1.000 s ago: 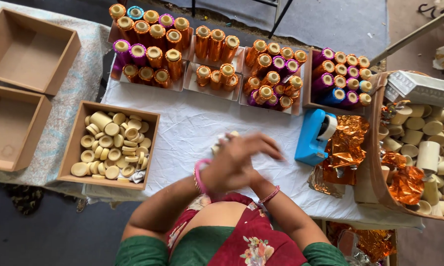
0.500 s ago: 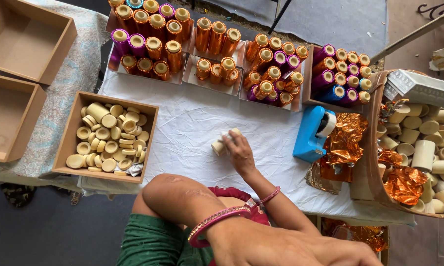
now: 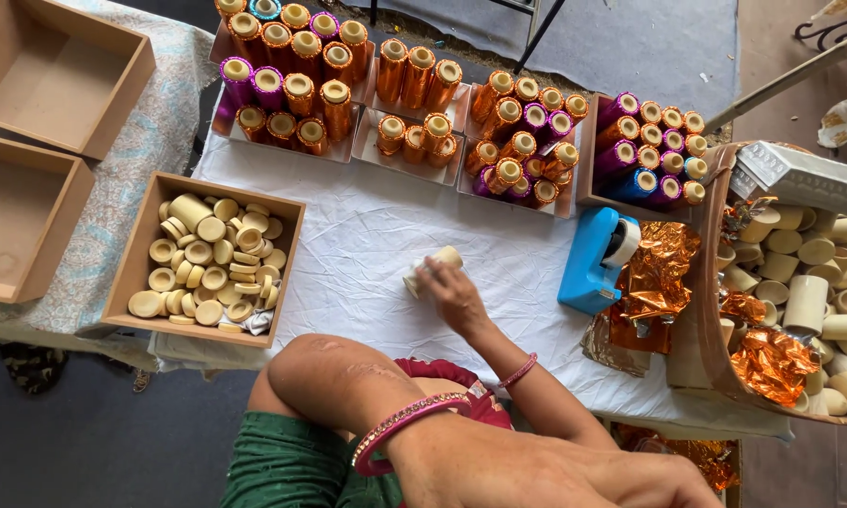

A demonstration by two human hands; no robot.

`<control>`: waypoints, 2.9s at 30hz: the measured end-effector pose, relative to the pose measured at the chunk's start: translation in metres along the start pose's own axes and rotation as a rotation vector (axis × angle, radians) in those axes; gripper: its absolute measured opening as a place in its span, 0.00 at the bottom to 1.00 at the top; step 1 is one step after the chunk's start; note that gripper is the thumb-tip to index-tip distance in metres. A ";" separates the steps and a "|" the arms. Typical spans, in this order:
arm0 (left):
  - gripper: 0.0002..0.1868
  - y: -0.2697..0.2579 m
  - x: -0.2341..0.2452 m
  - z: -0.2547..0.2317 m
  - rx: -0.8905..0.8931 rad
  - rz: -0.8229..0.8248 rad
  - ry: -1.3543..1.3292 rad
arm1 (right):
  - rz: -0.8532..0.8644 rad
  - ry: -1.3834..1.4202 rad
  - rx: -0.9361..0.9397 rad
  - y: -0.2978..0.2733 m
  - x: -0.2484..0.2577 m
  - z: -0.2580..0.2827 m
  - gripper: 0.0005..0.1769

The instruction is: Wrapping clay diyas and small cylinders with paper or cloth.

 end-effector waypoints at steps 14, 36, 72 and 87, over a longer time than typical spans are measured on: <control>0.19 -0.068 0.139 0.114 0.055 -0.844 -0.137 | 0.117 0.183 -0.069 0.043 0.027 -0.027 0.36; 0.27 -0.366 0.076 0.413 0.769 -1.564 -0.813 | -0.142 0.094 0.159 0.005 0.040 0.023 0.27; 0.26 -0.359 0.056 0.421 0.596 -1.448 -1.018 | -0.242 0.044 0.258 0.007 0.054 0.019 0.24; 0.24 -0.326 0.068 0.361 0.771 -1.500 -0.777 | -0.353 0.031 0.015 0.024 0.089 0.008 0.25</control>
Point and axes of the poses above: each hand's wrist, its own y-axis towards the middle knuckle, its own x-axis out of the back of the hand, z = x × y, the point moved 10 cm from there along y, towards the middle knuckle, and after that the axes turned 7 degrees about y, right-handed, at the moved point
